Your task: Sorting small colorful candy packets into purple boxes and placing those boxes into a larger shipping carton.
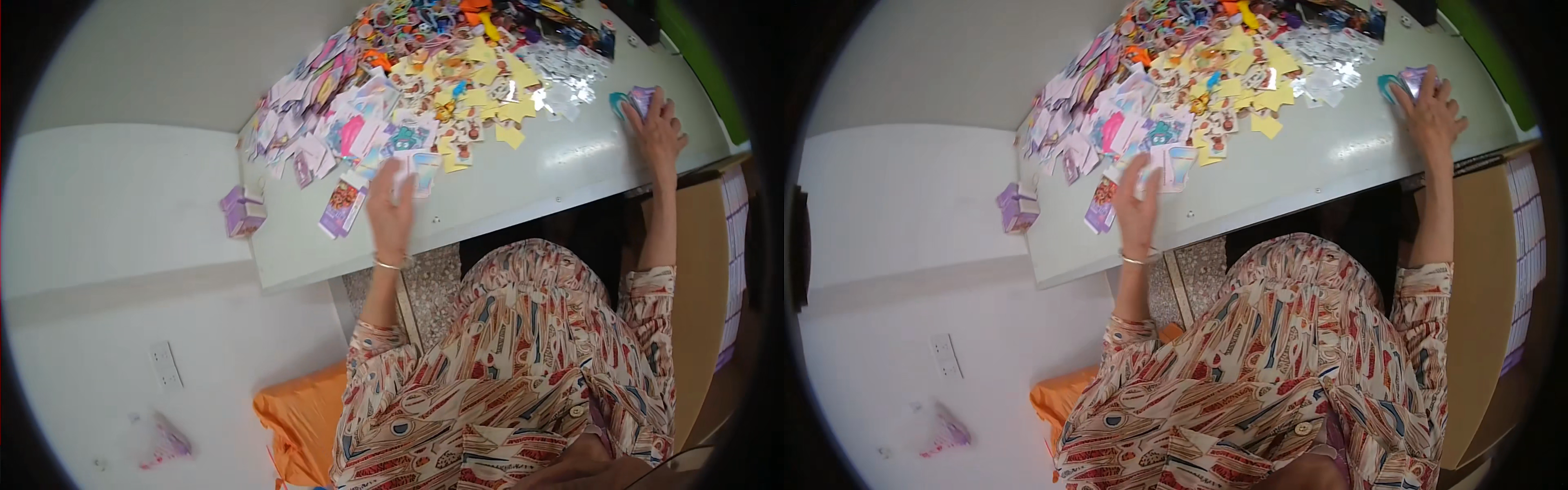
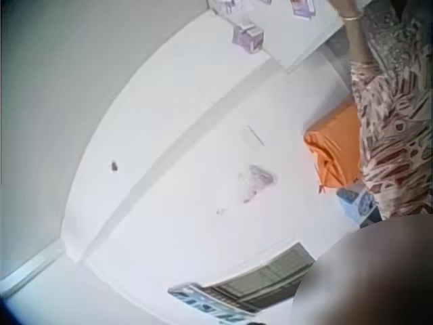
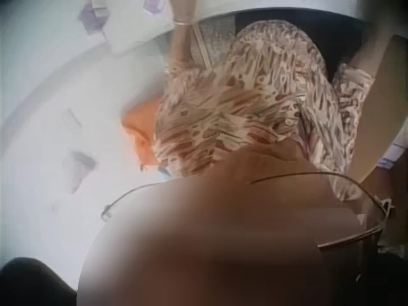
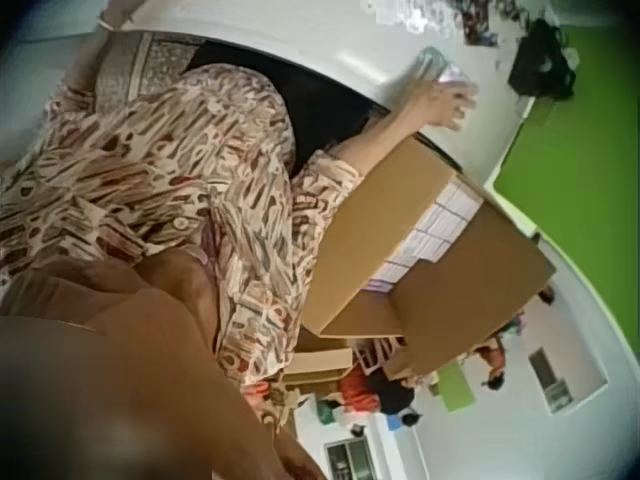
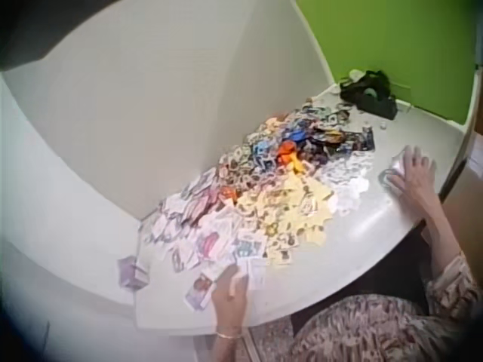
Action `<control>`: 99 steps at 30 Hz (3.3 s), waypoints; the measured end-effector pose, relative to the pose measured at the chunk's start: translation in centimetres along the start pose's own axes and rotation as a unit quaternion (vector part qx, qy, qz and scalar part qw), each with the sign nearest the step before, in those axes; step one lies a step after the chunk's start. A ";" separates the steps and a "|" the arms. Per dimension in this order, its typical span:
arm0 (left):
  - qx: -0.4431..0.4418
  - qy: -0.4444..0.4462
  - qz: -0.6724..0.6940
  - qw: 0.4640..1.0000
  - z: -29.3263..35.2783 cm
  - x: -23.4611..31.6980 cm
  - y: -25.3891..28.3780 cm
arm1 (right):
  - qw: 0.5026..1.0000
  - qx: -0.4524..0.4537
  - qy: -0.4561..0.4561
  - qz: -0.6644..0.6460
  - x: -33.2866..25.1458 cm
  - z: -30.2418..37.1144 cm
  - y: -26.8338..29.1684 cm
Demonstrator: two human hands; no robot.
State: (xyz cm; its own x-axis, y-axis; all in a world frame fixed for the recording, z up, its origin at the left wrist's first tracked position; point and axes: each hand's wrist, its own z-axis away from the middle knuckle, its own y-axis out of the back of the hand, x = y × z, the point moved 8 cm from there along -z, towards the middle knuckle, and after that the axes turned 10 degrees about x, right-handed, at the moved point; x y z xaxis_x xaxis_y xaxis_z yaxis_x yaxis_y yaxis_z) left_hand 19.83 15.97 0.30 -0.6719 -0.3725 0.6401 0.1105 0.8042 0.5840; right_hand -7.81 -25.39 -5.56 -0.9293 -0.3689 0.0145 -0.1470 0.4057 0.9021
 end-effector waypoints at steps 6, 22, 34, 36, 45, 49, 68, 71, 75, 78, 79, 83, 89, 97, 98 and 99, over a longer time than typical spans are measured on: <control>-0.114 -0.039 -0.353 0.928 -0.3 -15.1 9.0 | 0.952 0.263 0.082 -0.132 -4.4 4.3 8.9; 0.092 0.422 0.063 0.900 2.8 -19.9 13.8 | 0.838 -0.038 0.225 -0.496 -16.2 13.8 11.0; -0.082 0.307 0.380 0.869 1.1 4.1 -5.9 | 0.767 -0.227 0.107 -0.590 -21.2 13.7 10.7; -0.105 0.296 0.392 0.865 1.4 5.0 -7.9 | 0.784 -0.188 0.077 -0.587 -19.5 13.0 9.7; -0.128 0.267 0.400 0.868 0.8 6.4 -10.3 | 0.833 -0.173 0.064 -0.521 -16.8 11.2 8.8; -0.105 0.217 0.408 0.881 0.9 6.8 -10.1 | 0.763 -0.306 -0.008 -0.569 -16.5 11.0 8.0; -0.391 0.147 0.324 0.849 2.1 6.5 -12.7 | 0.560 -0.466 0.064 -0.682 -14.8 13.0 7.7; -0.394 0.159 0.425 0.799 0.8 10.2 -12.2 | 0.546 -0.475 0.068 -0.687 -14.6 13.7 7.6; -0.468 0.026 0.280 0.838 1.2 10.4 -12.2 | 0.515 -0.495 0.065 -0.697 -14.4 14.3 8.2; -0.479 0.036 0.265 0.836 2.1 9.9 -12.4 | 0.504 -0.511 0.047 -0.695 -14.0 14.7 8.0; -0.464 0.017 0.247 0.850 2.3 10.2 -12.1 | 0.499 -0.516 0.046 -0.695 -14.0 15.0 7.8; -0.448 0.007 0.242 0.861 2.5 9.9 -12.2 | 0.519 -0.504 0.062 -0.687 -14.0 15.1 7.6; -0.426 0.105 0.326 0.837 2.4 9.9 -12.8 | 0.621 -0.420 0.112 -0.652 -13.3 13.8 8.6; -0.450 0.093 0.316 0.830 2.6 10.2 -13.0 | 0.612 -0.414 0.146 -0.658 -13.2 14.3 8.4; -0.458 0.099 0.305 0.829 2.7 10.3 -13.0 | 0.633 -0.405 0.161 -0.639 -13.0 14.3 8.4; -0.459 0.099 0.305 0.828 2.7 10.3 -13.1 | 0.634 -0.406 0.159 -0.639 -12.9 14.4 8.5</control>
State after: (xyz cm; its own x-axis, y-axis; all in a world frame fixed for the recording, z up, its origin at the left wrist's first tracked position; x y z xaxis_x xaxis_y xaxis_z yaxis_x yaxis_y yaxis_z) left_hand 9.43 2.89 -2.09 -0.1625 -0.1693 0.9721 0.9570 0.2128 0.1971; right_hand -1.91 -5.14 -4.31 -0.0920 -0.1645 -0.9821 -0.3684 -0.9106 0.1871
